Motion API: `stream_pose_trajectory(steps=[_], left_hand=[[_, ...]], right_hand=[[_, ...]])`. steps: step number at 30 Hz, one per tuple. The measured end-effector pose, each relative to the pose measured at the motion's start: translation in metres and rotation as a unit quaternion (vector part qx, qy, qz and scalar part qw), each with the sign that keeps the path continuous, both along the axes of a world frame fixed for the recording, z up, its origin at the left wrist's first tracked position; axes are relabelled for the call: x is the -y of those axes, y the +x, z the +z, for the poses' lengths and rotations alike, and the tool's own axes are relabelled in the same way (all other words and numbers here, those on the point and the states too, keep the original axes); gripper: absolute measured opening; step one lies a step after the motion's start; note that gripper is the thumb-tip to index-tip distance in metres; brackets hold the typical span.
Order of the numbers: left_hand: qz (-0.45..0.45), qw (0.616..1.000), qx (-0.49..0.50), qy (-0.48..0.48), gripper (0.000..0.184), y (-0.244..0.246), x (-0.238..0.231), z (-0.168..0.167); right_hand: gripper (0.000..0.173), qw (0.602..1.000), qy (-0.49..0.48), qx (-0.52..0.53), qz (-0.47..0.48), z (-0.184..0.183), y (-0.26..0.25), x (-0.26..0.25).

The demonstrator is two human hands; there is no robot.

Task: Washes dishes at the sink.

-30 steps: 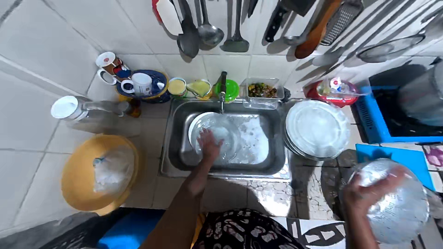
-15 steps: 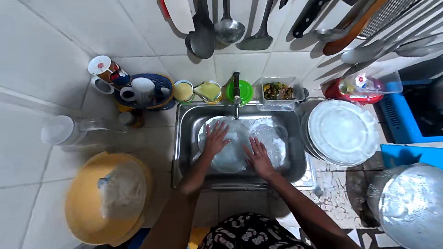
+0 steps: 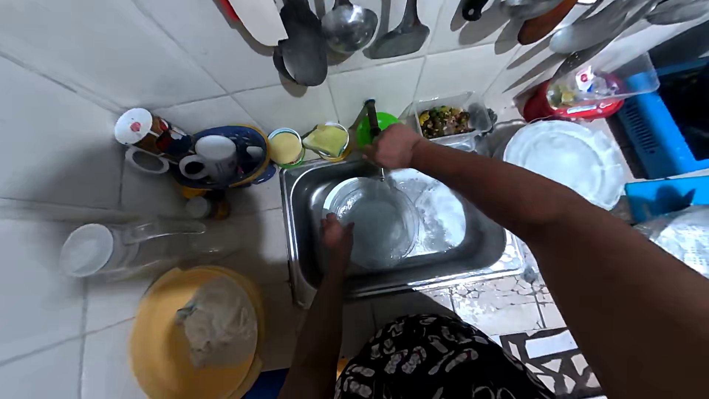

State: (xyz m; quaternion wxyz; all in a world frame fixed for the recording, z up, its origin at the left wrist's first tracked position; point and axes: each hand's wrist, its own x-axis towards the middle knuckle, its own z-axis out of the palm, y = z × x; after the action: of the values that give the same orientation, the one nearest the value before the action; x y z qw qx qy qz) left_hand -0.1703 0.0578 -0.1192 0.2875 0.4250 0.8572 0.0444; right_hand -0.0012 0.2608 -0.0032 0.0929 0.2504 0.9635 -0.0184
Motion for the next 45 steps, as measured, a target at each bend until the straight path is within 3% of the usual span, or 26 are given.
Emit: stream_pose_trajectory(steps=[5, 11, 15, 17, 19, 22, 26, 29, 33, 35, 38, 42, 45], left_hand=[[0.031, 0.999, -0.003, -0.031, 0.065, 0.0, -0.009, -0.004], [0.043, 0.998, 0.001, -0.037, 0.059, -0.002, -0.012, -0.002], [0.047, 0.999, 0.011, -0.017, 0.052, -0.004, -0.009, -0.006], [0.054, 0.998, 0.033, 0.004, 0.047, -0.007, -0.004, -0.006], [0.071, 0.996, 0.052, 0.029, 0.042, -0.009, 0.005, -0.007], [0.116, 0.988, 0.082, 0.058, 0.044, -0.005, 0.01, -0.005], [0.17, 0.973, 0.142, 0.068, 0.043, 0.001, 0.004, -0.005], [0.155, 0.951, 0.228, 0.138, 0.033, 0.01, 0.002, 0.004], [0.172, 0.86, 0.465, 0.122, 0.041, 0.009, -0.003, 0.03], [0.176, 0.853, 0.477, 0.116, 0.043, 0.015, -0.003, 0.044], [0.208, 0.854, 0.454, 0.146, 0.041, 0.028, -0.005, 0.053], [0.208, 0.841, 0.476, 0.155, 0.043, 0.027, -0.008, 0.026], [0.171, 0.861, 0.456, 0.147, 0.049, 0.023, -0.009, 0.0]], right_hand=[[0.043, 0.995, -0.007, -0.024, -0.095, 0.001, -0.005, 0.016], [0.042, 0.992, -0.016, -0.023, -0.125, 0.004, -0.006, 0.021], [0.056, 0.979, -0.008, -0.131, -0.153, -0.011, 0.006, 0.025], [0.061, 0.928, -0.061, -0.256, -0.264, -0.041, 0.024, 0.047], [0.061, 0.843, -0.133, -0.316, -0.416, -0.093, 0.044, 0.089], [0.071, 0.769, -0.233, -0.225, -0.551, -0.166, 0.065, 0.153], [0.07, 0.706, -0.3, -0.22, -0.602, -0.18, 0.054, 0.183], [0.071, 0.711, -0.302, -0.222, -0.596, -0.178, 0.053, 0.179], [0.082, 0.772, -0.232, -0.211, -0.553, -0.178, 0.052, 0.174], [0.087, 0.815, -0.17, -0.208, -0.514, -0.182, 0.046, 0.169], [0.092, 0.812, -0.127, -0.197, -0.534, -0.18, 0.029, 0.148], [0.093, 0.799, -0.125, -0.206, -0.55, -0.172, -0.001, 0.127], [0.085, 0.863, -0.182, -0.216, -0.419, -0.158, -0.026, 0.141]])
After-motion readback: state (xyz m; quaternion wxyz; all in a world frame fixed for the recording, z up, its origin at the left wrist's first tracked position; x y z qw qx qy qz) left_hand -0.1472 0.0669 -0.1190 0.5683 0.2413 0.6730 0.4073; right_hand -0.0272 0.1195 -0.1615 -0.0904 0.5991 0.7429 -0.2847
